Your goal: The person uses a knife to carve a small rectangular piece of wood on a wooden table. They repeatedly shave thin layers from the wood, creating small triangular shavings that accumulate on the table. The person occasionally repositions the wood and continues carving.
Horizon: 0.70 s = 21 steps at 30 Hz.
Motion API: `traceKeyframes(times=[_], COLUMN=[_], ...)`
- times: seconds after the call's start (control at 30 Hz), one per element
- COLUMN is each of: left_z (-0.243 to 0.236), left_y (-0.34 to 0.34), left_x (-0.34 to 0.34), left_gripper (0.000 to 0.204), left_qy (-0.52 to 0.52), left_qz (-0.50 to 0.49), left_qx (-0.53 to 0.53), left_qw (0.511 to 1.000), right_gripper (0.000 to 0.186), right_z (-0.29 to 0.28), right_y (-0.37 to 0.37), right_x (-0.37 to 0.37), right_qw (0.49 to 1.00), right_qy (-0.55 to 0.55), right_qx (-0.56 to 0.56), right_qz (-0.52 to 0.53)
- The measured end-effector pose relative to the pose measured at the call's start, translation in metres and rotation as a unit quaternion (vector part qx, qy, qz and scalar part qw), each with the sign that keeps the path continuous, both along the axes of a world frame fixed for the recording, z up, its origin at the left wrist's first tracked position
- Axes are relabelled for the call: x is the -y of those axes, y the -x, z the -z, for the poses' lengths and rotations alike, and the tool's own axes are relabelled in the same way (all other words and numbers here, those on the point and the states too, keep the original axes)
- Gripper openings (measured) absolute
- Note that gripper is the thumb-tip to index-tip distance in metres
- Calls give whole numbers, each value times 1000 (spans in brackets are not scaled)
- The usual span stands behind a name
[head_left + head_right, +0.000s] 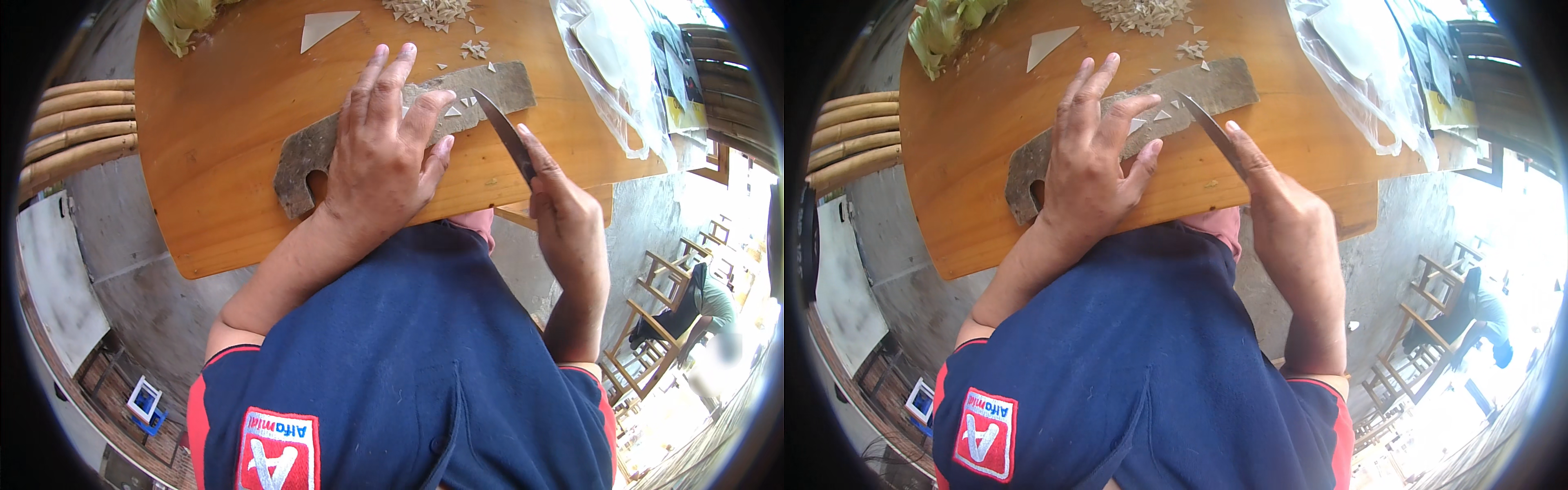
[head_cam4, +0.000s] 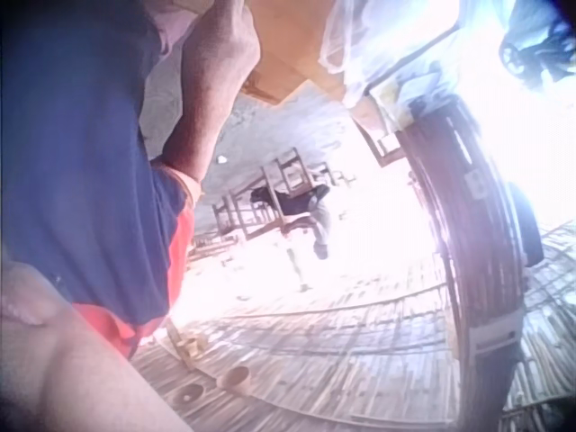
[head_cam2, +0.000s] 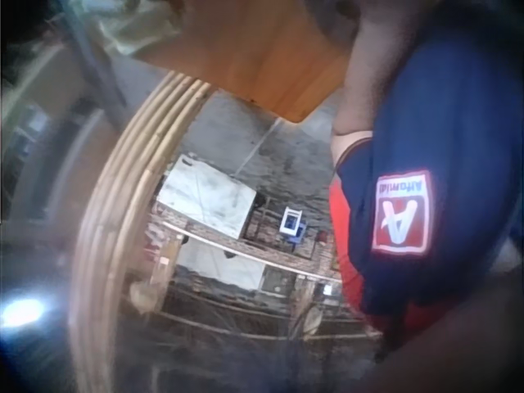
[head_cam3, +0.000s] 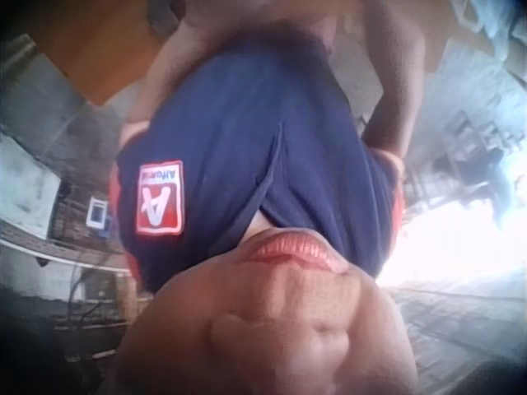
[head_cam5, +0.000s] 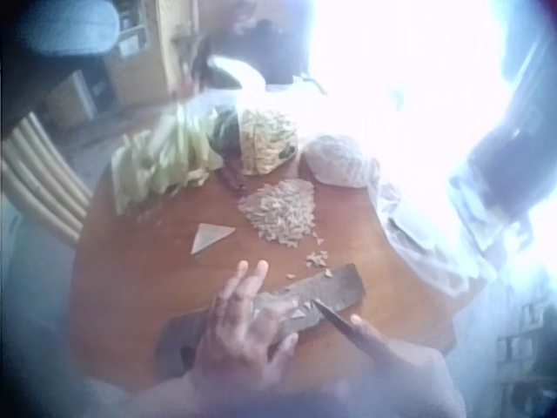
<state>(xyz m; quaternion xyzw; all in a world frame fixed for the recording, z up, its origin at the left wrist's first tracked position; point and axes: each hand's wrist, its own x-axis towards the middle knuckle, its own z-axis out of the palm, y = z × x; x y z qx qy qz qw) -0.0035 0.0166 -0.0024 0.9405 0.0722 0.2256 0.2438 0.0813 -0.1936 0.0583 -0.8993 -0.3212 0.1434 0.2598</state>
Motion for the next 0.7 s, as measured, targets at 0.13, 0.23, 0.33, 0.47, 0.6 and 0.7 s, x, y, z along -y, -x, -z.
traceKeyframes(times=[0.13,0.23,0.33,0.47,0.6,0.7], left_z=[0,1,2,0,1,-1], left_y=[1,1,0,-1,0,1], left_x=[-2,-2,-2,-2,-3,-5], left_gripper=[27,26,23,19,17,18], left_qy=[7,21,28,32,50,66], left_qz=[-3,-3,-4,1,-1,3], left_qx=[8,7,11,10,23,38], left_qw=[1000,1000,1000,999,998,997], right_gripper=[61,70,71,70,69,68], right_z=[-4,-3,-3,1,-4,-3], right_y=[-28,-48,-71,-97,-103,-79], right_x=[5,8,6,-5,-12,-7], right_qw=[989,975,963,950,953,978], right_qy=[73,102,111,69,40,20], right_qx=[88,128,148,224,213,102], right_qz=[-93,-148,-196,-207,-210,-180])
